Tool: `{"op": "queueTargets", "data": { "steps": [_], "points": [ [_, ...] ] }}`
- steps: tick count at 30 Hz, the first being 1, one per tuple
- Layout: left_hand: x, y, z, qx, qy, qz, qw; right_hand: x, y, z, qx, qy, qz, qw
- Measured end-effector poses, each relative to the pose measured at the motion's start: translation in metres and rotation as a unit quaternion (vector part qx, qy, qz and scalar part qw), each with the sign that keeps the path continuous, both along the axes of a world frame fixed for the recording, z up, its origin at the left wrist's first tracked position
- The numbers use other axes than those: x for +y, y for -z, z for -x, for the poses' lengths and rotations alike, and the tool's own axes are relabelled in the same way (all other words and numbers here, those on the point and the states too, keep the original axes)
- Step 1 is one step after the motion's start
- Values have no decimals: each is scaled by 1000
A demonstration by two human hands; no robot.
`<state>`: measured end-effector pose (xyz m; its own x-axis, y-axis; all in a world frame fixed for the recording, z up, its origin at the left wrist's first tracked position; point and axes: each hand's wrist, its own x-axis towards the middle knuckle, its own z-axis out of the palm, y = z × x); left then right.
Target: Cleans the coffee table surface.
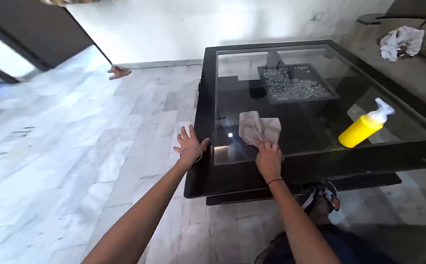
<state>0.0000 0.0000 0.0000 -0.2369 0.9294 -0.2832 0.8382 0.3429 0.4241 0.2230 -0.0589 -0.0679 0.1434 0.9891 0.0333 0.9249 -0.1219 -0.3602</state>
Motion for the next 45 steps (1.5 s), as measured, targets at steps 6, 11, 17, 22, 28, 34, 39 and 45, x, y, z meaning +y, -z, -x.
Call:
{"op": "queueTargets", "data": {
  "steps": [6, 11, 17, 22, 28, 34, 39, 45],
  "points": [
    [26, 5, 0, -104, -69, 60, 990, -4, -6, 1, -33, 25, 53, 998],
    [49, 24, 2, -108, -135, 57, 983, -1, 2, 0, -33, 27, 16, 999],
    [74, 55, 5, -107, -235, 71, 963, 9, 2, 1, -62, 35, 39, 997],
    [81, 53, 2, -105, -293, 96, 946, 11, -1, 8, -19, 51, 32, 998],
    [86, 58, 3, -98, -311, 96, 941, 28, -13, 18, 48, 83, 48, 994],
    [83, 51, -2, -46, -280, 113, 952, 71, -14, 68, 33, -48, 73, 996],
    [88, 49, -1, -12, -269, 159, 950, 139, -14, 139, 48, -288, 83, 953],
    [91, 52, 1, -5, -294, 160, 942, 236, -12, 99, -1, -250, 41, 967]
  ]
}}
